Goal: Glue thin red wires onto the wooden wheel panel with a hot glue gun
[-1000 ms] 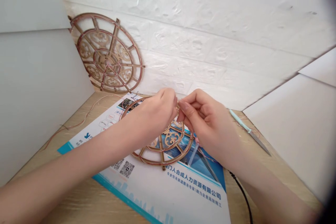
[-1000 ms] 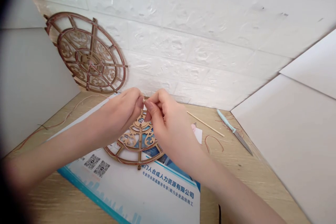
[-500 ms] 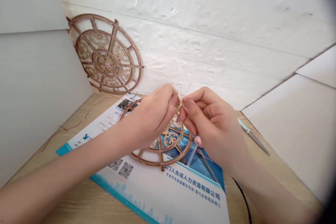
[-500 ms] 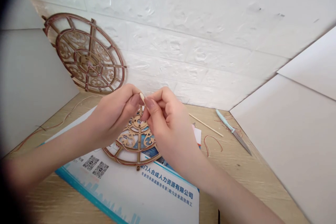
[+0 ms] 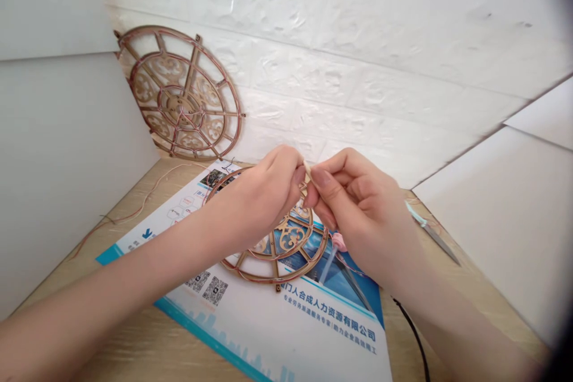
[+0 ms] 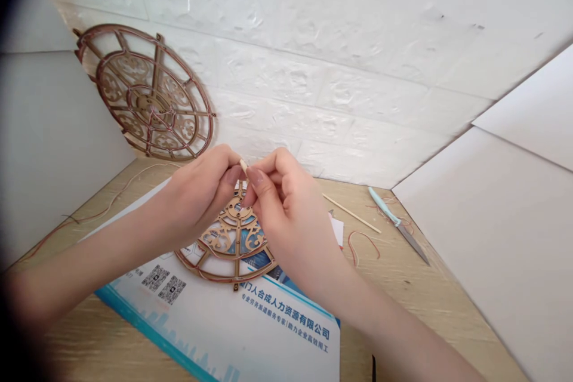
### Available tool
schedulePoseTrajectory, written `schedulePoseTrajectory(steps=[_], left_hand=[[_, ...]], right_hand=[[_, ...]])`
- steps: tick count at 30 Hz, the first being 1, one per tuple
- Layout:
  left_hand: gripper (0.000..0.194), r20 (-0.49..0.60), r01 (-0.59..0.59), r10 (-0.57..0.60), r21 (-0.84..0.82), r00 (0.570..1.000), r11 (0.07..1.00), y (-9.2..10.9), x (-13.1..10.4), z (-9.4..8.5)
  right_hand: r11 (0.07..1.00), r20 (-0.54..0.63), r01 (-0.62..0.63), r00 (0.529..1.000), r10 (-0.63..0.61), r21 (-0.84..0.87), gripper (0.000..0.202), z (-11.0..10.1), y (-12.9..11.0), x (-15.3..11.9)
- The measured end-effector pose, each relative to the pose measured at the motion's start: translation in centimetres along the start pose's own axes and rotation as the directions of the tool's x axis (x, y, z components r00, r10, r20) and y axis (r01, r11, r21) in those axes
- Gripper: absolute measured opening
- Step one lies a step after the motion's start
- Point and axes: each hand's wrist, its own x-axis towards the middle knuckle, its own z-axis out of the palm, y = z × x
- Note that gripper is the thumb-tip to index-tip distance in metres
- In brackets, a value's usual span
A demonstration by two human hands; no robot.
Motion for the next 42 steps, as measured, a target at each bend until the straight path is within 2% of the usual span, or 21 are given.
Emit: schedulePoseTrajectory(steps=[4, 9, 16, 22, 29, 36, 38, 42], left_hand=[[0.018, 0.004, -0.007, 0.007, -0.001, 1.0, 1.0, 0.1, -0.1, -0.1], [0.021, -0.031, -0.043, 0.042, -0.018, 0.999, 0.999, 0.3, 0.2, -0.3], [0.024, -0.097, -0.05, 0.047, -0.031, 0.994, 0.998, 0.9, 0.6, -0.7], [0.023, -0.086, -0.06, 0.054, -0.064, 0.995, 0.996, 1.0, 0.8, -1.2], [0.017, -0.102, -0.088, 0.085, -0.02, 0.991, 0.996, 0.9, 0.8, -0.9], [0.02, -0.164, -0.036, 0.046, 0.063, 0.985, 0.997, 0.9, 0.5, 0.0], [0.02, -0.176, -0.034, 0.051, 0.1, 0.983, 0.994, 0.4, 0.4, 0.3], [0.019, -0.185, -0.055, 0.088, 0.176, 0.979, 0.983, -0.5, 0.3, 0.6]], right_hand=[[0.988, -0.016, 0.068, 0.997, -0.071, -0.135, 0.022, 0.1, 0.4, -0.3], [0.981, -0.027, 0.107, 0.993, -0.113, -0.163, 0.022, 0.1, 0.8, -0.3], [0.991, -0.025, 0.092, 0.995, -0.095, -0.095, 0.023, 0.3, 0.2, -0.4], [0.997, -0.006, 0.024, 1.0, -0.023, 0.077, 0.025, 0.1, 0.1, -0.1], [0.997, -0.06, 0.08, 0.995, -0.081, -0.015, 0.024, 0.1, 0.6, 0.2], [0.982, -0.086, 0.099, 0.99, -0.113, -0.16, 0.019, 0.6, 1.6, -0.1], [0.992, -0.05, 0.052, 0.997, -0.058, -0.113, 0.021, 0.5, 1.5, 0.0], [0.974, 0.08, -0.137, 0.989, 0.125, 0.18, 0.019, 0.0, 0.9, 0.6]])
